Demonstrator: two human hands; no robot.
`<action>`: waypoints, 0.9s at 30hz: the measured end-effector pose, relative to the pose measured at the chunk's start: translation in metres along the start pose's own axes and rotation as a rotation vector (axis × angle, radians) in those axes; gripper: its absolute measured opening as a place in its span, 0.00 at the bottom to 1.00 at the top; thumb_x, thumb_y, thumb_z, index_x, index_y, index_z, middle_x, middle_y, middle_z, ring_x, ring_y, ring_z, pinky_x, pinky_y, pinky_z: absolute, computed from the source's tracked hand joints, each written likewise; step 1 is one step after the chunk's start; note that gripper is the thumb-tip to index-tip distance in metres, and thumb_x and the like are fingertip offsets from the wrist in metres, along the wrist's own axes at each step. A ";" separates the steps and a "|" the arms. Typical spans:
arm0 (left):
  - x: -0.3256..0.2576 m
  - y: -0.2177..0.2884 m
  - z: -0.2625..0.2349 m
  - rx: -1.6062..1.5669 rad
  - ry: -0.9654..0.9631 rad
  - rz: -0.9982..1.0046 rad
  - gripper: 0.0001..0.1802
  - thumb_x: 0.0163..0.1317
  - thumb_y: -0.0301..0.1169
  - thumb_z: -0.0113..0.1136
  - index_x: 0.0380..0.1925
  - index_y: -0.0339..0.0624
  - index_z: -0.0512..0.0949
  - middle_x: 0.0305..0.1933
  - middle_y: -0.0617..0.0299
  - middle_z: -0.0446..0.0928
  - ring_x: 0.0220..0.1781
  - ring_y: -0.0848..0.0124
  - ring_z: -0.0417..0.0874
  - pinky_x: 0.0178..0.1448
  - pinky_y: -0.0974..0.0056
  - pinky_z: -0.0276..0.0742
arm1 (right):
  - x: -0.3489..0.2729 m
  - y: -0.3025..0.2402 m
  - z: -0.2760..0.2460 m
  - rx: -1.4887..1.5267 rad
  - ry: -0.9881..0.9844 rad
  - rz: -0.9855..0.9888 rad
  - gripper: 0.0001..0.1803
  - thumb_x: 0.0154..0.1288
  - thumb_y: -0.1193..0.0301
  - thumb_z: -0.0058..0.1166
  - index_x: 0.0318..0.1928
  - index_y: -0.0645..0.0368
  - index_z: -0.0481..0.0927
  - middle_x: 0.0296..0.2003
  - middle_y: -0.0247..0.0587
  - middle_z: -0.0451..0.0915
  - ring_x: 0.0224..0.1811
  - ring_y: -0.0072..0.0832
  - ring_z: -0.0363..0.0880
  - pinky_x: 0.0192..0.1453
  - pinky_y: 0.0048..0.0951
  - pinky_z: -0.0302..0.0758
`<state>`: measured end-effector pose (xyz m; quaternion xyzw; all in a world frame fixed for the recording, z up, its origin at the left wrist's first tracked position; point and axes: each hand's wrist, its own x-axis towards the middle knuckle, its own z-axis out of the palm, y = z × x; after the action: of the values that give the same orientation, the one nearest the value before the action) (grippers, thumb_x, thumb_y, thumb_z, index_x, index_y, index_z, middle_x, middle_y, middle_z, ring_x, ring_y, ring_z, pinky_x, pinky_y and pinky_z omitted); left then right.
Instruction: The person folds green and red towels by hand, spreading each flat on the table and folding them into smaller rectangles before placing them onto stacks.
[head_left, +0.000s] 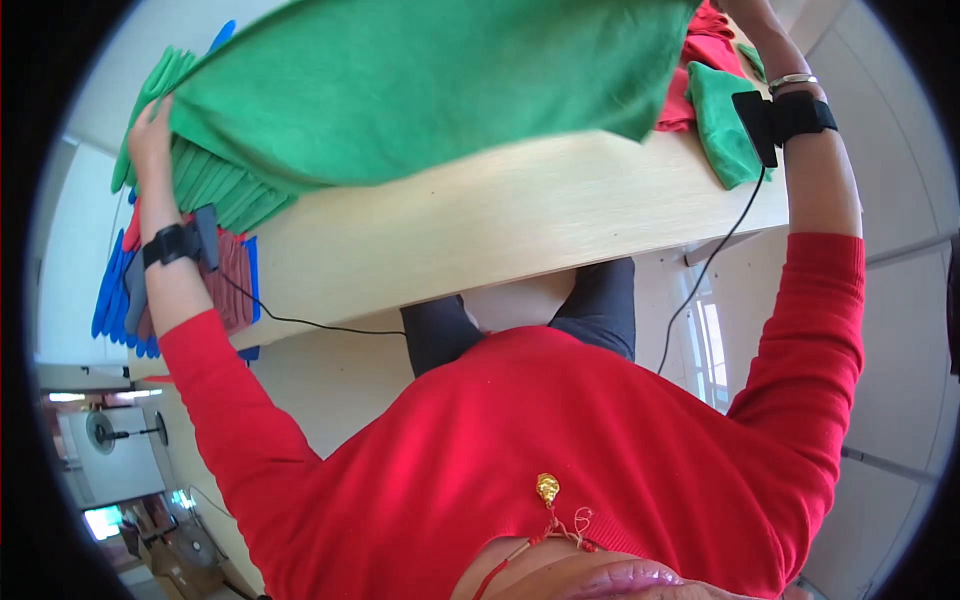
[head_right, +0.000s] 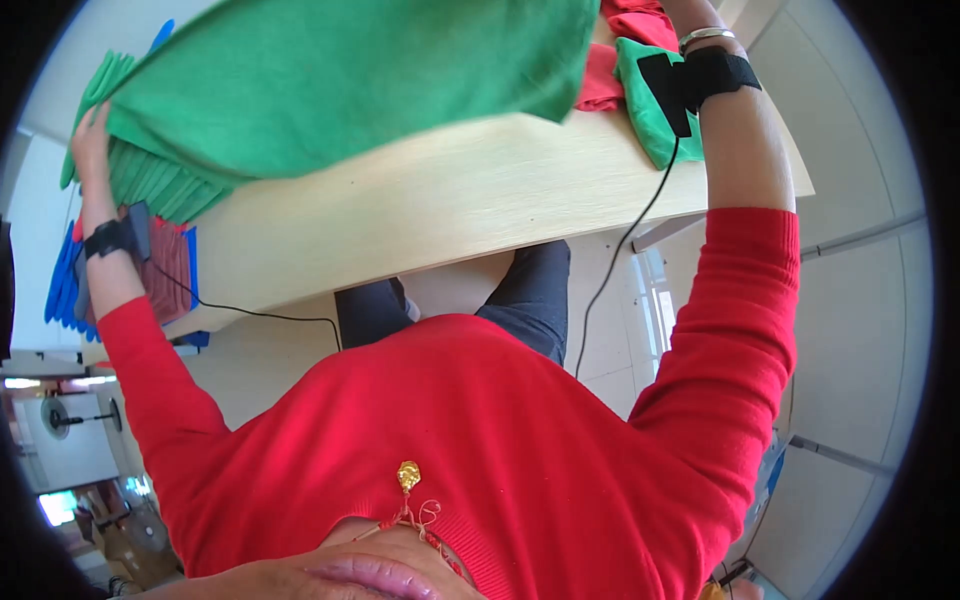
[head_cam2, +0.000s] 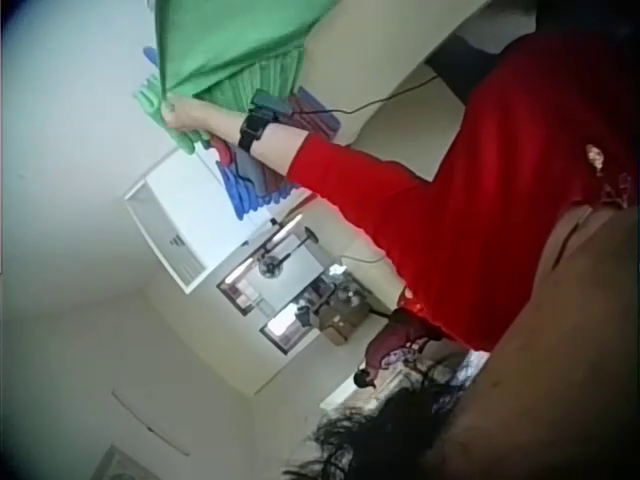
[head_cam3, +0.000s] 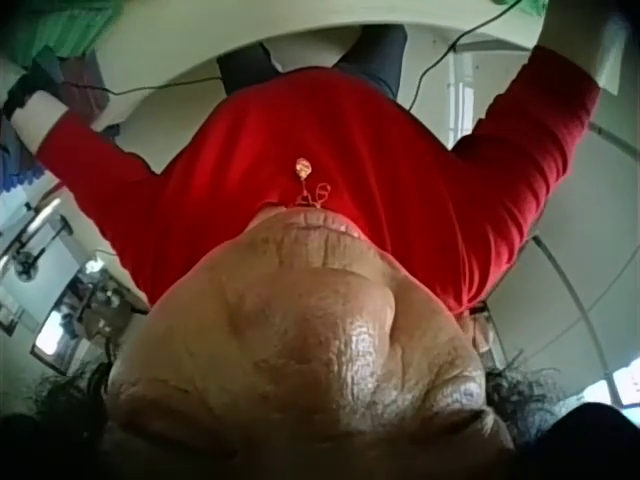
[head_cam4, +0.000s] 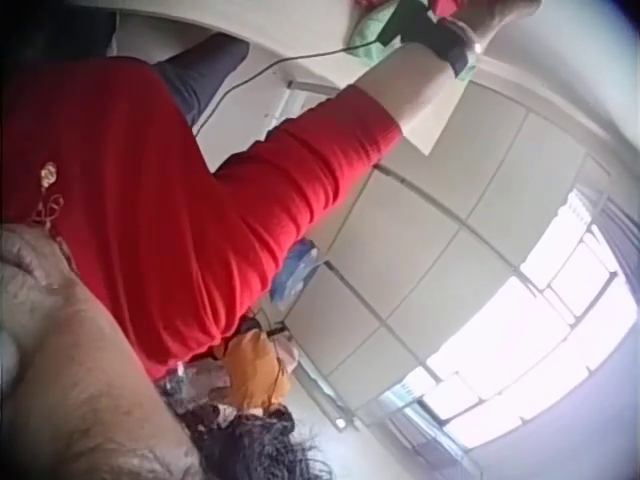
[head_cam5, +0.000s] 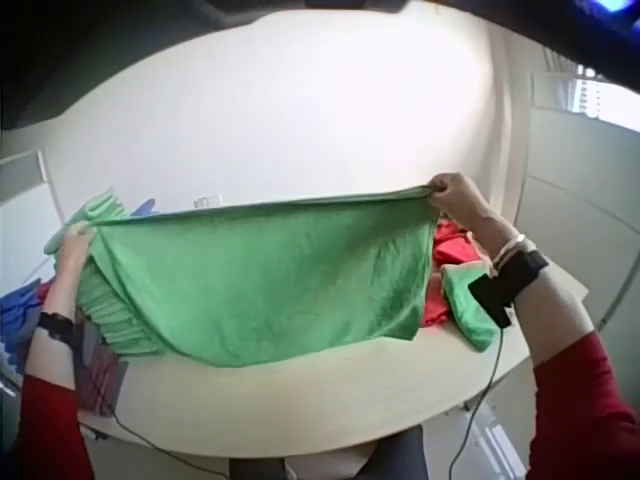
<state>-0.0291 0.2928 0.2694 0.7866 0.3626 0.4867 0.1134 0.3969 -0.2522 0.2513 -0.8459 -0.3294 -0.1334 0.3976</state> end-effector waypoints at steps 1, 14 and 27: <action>-0.009 0.009 0.000 -0.202 -0.017 -0.064 0.26 0.60 0.44 0.62 0.52 0.37 0.77 0.34 0.61 0.79 0.30 0.75 0.74 0.35 0.70 0.67 | -0.005 -0.002 -0.004 -0.024 0.015 0.012 0.07 0.60 0.72 0.54 0.34 0.63 0.81 0.21 0.32 0.77 0.24 0.20 0.75 0.27 0.23 0.71; -0.293 -0.134 -0.027 -0.763 -0.429 -0.606 0.13 0.63 0.22 0.52 0.48 0.37 0.76 0.53 0.58 0.76 0.50 0.71 0.77 0.52 0.68 0.72 | -0.201 0.088 0.094 0.369 -0.232 0.234 0.12 0.59 0.84 0.51 0.43 0.62 0.81 0.40 0.30 0.80 0.44 0.16 0.75 0.51 0.20 0.72; -0.361 -0.134 -0.048 -0.407 -0.383 -0.540 0.14 0.62 0.21 0.51 0.47 0.39 0.77 0.45 0.60 0.76 0.42 0.74 0.77 0.49 0.67 0.75 | -0.271 0.066 0.114 -0.324 -0.015 0.125 0.20 0.50 0.85 0.46 0.42 0.56 0.82 0.48 0.45 0.78 0.42 0.40 0.79 0.47 0.31 0.76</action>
<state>-0.2268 0.1343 -0.0243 0.7008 0.4250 0.3457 0.4568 0.2341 -0.3186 0.0071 -0.9187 -0.2532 -0.1535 0.2613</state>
